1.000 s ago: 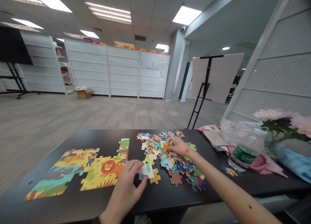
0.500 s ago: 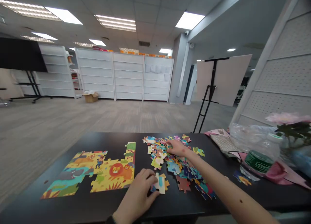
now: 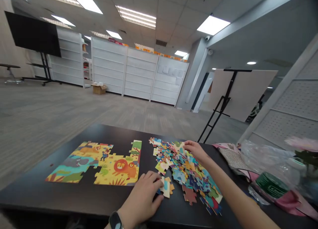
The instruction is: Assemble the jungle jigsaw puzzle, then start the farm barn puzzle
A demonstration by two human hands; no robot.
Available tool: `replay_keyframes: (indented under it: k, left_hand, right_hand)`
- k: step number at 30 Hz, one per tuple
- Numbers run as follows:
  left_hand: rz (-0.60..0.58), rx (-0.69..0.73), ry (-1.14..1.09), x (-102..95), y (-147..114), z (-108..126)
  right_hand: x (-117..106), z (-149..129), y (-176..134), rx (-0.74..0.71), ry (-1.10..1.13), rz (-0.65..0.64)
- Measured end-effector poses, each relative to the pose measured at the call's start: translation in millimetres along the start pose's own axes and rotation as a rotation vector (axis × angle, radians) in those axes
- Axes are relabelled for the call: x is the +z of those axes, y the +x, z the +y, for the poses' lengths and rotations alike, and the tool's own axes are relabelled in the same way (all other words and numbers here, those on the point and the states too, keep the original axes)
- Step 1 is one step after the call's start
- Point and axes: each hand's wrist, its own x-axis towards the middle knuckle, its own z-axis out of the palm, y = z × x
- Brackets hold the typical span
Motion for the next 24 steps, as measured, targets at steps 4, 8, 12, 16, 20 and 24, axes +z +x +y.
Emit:
replay_keyframes:
  k: [4,8,12,16,20,24]
  left_hand:
    - [0.2,-0.101,-0.228,0.5,8,-6]
    - [0.513,-0.303,-0.667,-10.2,22,-30]
    - [0.66,-0.314,-0.779,-34.4,23,-59]
    - [0.675,-0.303,-0.684,-60.2,13,-78]
    - [0.666,-0.313,-0.531,-83.2,2,-98]
    - [0.609,-0.369,-0.365,-108.4,-15,-126]
  right_hand:
    - [48,-24,-17,-0.044,0.21,-0.082]
    - [109,-48,-34,-0.079,0.341,-0.223]
    - [153,-67,-43,-0.103,0.39,-0.377]
    - [169,-69,-44,-0.166,0.366,-0.449]
    - [164,-56,-39,-0.179,0.261,-0.276]
    - [159,-46,-38,-0.191,0.155,-0.22]
